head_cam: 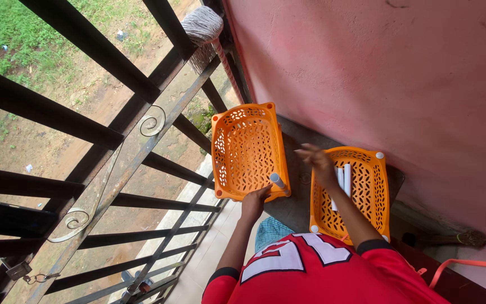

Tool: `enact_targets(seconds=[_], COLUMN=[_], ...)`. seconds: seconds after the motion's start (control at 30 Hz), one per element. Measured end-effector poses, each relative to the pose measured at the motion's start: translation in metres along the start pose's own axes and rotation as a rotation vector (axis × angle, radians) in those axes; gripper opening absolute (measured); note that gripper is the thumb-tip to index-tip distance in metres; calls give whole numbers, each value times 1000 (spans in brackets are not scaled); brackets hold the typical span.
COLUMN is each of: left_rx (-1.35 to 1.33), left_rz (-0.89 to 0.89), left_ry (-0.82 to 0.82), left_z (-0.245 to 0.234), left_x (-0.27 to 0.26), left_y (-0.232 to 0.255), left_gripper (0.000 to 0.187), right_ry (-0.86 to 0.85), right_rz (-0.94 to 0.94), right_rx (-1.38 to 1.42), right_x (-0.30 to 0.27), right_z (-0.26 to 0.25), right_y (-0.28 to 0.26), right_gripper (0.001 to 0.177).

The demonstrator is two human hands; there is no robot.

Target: The person disassembles a blue plastic basket by removing its white support rods, then assembles an orange plastic basket by inserting white support rods into its holes. The person handles the baskets and rods by hand on a small stool near a balcony railing.

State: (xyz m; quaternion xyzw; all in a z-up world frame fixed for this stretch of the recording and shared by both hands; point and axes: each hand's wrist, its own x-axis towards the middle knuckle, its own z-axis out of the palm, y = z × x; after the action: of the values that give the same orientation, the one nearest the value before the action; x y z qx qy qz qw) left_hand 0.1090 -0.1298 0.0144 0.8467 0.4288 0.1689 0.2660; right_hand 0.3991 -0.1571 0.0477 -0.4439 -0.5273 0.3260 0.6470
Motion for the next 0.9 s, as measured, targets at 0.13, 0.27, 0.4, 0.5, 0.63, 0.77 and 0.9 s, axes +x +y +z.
enact_targets(seconds=[0.13,0.27,0.4,0.5,0.63,0.77,0.9], left_rx=[100,140,138,136,136,101,117], left_rz=[98,112,82,97,81,81,48], left_ry=[67,27,-25,-33,-68,-38,-59], left_z=[6,25,40,45,43,37,32], left_x=[-2,1,6,10,10,8,3], left_y=[12,28,40,44,45,43,40], left_gripper=[39,40,39,41,46,41,42], right_ry=[390,198,123,35,3,-39,46], right_rz=[635,1062,1338,1429,1491,1458,1357], right_rx=[-821,-1180,-1139,-1058,-991,-914,-938], right_x=[-18,-55,-85,-94,-97,-101,-105], right_z=[-78,-107,-96,-85,-76,-71,-64], right_y=[30,53,66,67,68,83,98], right_gripper=[44,50,58,67,72,71,89])
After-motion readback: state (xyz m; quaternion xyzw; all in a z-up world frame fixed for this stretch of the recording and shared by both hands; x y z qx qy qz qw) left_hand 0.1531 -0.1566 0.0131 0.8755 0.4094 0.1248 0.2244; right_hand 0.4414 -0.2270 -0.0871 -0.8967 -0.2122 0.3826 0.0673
